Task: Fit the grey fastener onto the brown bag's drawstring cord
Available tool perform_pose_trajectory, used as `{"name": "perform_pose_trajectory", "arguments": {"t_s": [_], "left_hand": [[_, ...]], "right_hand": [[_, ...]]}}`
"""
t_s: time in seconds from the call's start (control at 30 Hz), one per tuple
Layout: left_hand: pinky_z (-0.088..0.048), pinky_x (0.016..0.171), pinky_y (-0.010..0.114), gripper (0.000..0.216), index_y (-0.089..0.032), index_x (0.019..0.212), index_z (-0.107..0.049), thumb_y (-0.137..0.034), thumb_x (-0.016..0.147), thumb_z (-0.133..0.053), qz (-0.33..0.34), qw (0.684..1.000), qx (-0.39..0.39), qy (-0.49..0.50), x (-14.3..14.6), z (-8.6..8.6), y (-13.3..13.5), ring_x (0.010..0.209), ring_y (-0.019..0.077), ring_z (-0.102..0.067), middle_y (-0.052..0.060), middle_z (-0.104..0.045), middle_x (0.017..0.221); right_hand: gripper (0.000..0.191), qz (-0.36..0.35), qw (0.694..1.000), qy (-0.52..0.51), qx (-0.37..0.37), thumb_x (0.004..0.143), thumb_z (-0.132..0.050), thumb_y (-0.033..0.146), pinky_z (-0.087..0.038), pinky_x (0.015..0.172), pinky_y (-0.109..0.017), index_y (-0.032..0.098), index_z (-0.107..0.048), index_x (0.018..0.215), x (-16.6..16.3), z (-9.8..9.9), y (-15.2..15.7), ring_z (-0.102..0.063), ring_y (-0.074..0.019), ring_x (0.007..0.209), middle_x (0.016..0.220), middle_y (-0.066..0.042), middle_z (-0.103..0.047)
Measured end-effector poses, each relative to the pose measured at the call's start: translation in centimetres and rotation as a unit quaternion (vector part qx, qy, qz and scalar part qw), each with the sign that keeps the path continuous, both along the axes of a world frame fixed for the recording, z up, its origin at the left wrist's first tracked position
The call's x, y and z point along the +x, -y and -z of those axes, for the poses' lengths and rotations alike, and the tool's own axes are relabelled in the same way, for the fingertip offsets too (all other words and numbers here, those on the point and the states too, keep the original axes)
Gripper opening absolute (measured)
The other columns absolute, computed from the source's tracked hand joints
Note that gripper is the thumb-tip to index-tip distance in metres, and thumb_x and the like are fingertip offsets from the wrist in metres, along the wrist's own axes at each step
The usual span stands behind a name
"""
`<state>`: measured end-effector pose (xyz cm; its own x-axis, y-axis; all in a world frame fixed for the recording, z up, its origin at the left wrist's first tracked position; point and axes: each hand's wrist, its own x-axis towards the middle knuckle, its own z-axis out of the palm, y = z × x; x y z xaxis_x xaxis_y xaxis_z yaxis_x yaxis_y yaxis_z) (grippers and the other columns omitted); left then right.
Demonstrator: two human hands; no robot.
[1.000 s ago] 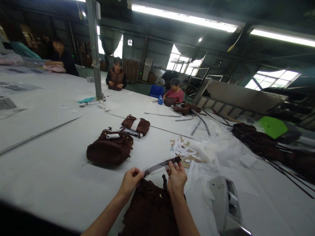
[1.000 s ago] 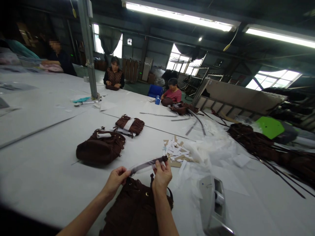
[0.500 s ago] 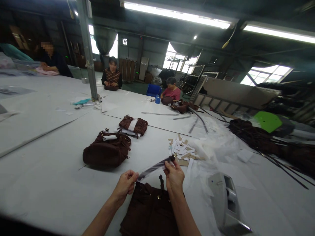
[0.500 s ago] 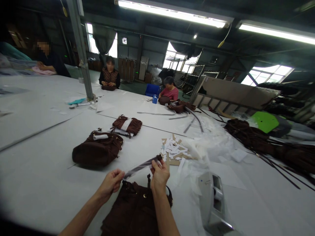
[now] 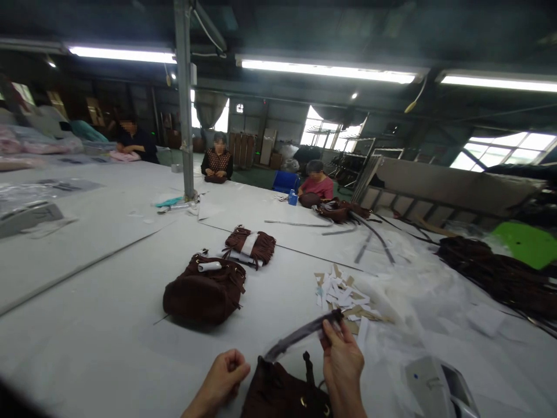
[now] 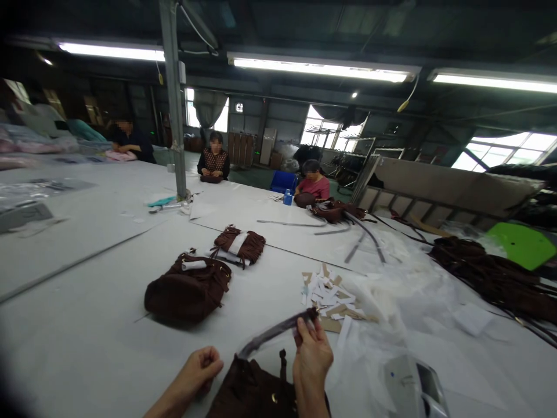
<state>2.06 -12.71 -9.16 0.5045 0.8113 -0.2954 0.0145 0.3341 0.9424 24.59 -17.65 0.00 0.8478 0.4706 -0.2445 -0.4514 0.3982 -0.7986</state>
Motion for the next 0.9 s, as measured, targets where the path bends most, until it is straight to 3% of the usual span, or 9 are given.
{"name": "perform_pose_trajectory", "arguments": {"t_s": [0.07, 0.17, 0.3, 0.43, 0.5, 0.57, 0.67, 0.83, 0.9], "left_hand": [[-0.036, 0.048, 0.022, 0.038, -0.017, 0.081, -0.057, -0.044, 0.061, -0.074, -0.033, 0.998, 0.045, -0.014, 0.0, -0.6, 0.0, 0.052, 0.0108, -0.051, 0.001, -0.064, 0.070], [-0.044, 0.077, 0.028, 0.054, -0.020, 0.112, -0.057, -0.032, 0.062, -0.075, 0.009, 0.993, 0.119, -0.005, 1.0, -2.9, 0.4, 0.093, 0.0209, -0.056, 0.008, -0.063, 0.110], [-0.041, 0.077, 0.027, 0.023, -0.018, 0.094, -0.064, -0.033, 0.077, -0.059, 0.090, 0.974, 0.210, -0.014, 3.0, -4.9, 1.2, 0.081, 0.0184, -0.055, 0.001, -0.065, 0.084], [-0.038, 0.071, 0.026, 0.020, -0.017, 0.076, -0.064, -0.033, 0.081, -0.054, 0.083, 0.960, 0.261, -0.061, 3.3, -3.6, 1.4, 0.075, 0.0171, -0.052, 0.000, -0.060, 0.072], [-0.037, 0.071, 0.027, 0.021, -0.016, 0.074, -0.064, -0.034, 0.080, -0.055, 0.085, 0.966, 0.240, -0.051, 2.9, -2.7, 1.4, 0.075, 0.0174, -0.052, 0.000, -0.059, 0.071], [-0.039, 0.071, 0.027, 0.021, -0.016, 0.080, -0.064, -0.036, 0.077, -0.057, 0.079, 0.983, 0.168, -0.003, 2.7, -2.3, 1.4, 0.075, 0.0177, -0.053, 0.001, -0.060, 0.073], [-0.041, 0.072, 0.028, 0.028, -0.016, 0.084, -0.061, -0.043, 0.076, -0.057, 0.046, 0.995, 0.074, 0.050, 2.6, -2.6, 1.3, 0.075, 0.0183, -0.054, 0.001, -0.061, 0.074], [-0.039, 0.064, 0.027, 0.043, -0.018, 0.062, -0.051, -0.060, 0.071, -0.057, -0.047, 0.990, 0.121, -0.049, 3.3, -3.8, 0.6, 0.064, 0.0157, -0.048, -0.003, -0.050, 0.060], [-0.036, 0.056, 0.027, 0.049, -0.020, 0.057, -0.045, -0.067, 0.068, -0.055, -0.040, 0.989, 0.113, -0.084, 3.6, -3.8, 0.5, 0.055, 0.0136, -0.043, -0.005, -0.042, 0.052]], "right_hand": [[0.057, -0.003, 1.000, -0.005, 0.005, 0.039, -0.086, 0.014, -0.053, 0.057, -0.016, 0.021, -0.066, 0.092, 0.1, -0.5, 0.1, -0.065, -0.0098, 0.068, 0.077, 0.004, -0.070], [0.057, -0.034, 0.999, -0.013, 0.003, 0.040, -0.087, 0.014, -0.053, 0.058, -0.014, 0.021, -0.065, 0.092, -0.6, -1.1, 0.1, -0.064, -0.0078, 0.068, 0.078, 0.005, -0.070], [0.057, -0.051, 0.999, -0.016, 0.004, 0.040, -0.087, 0.016, -0.055, 0.062, -0.014, 0.021, -0.065, 0.092, -1.5, -1.8, 0.6, -0.065, -0.0076, 0.069, 0.077, 0.005, -0.071], [0.057, -0.052, 0.999, -0.015, -0.002, 0.038, -0.088, 0.017, -0.056, 0.066, -0.015, 0.020, -0.066, 0.090, -1.2, -2.0, 1.4, -0.066, -0.0085, 0.070, 0.076, 0.004, -0.072], [0.058, -0.054, 0.998, -0.019, -0.005, 0.038, -0.088, 0.017, -0.056, 0.065, -0.015, 0.020, -0.066, 0.091, -1.1, -1.9, 1.5, -0.067, -0.0086, 0.070, 0.076, 0.004, -0.072], [0.060, -0.057, 0.998, -0.018, -0.003, 0.039, -0.088, 0.017, -0.057, 0.066, -0.015, 0.020, -0.065, 0.094, -1.2, -1.8, 1.6, -0.067, -0.0086, 0.070, 0.077, 0.004, -0.073], [0.061, -0.058, 0.998, -0.008, -0.001, 0.041, -0.088, 0.019, -0.057, 0.067, -0.015, 0.020, -0.064, 0.097, -1.4, -1.9, 1.6, -0.067, -0.0088, 0.071, 0.078, 0.004, -0.073], [0.061, -0.073, 0.997, 0.027, 0.001, 0.046, -0.087, 0.024, -0.056, 0.070, -0.015, 0.020, -0.062, 0.102, -1.9, -2.0, 2.1, -0.067, -0.0102, 0.078, 0.085, 0.003, -0.073], [0.063, -0.077, 0.996, 0.040, -0.005, 0.049, -0.086, 0.025, -0.056, 0.072, -0.017, 0.021, -0.061, 0.106, -2.0, -2.1, 2.3, -0.067, -0.0116, 0.082, 0.088, 0.002, -0.073]]}}
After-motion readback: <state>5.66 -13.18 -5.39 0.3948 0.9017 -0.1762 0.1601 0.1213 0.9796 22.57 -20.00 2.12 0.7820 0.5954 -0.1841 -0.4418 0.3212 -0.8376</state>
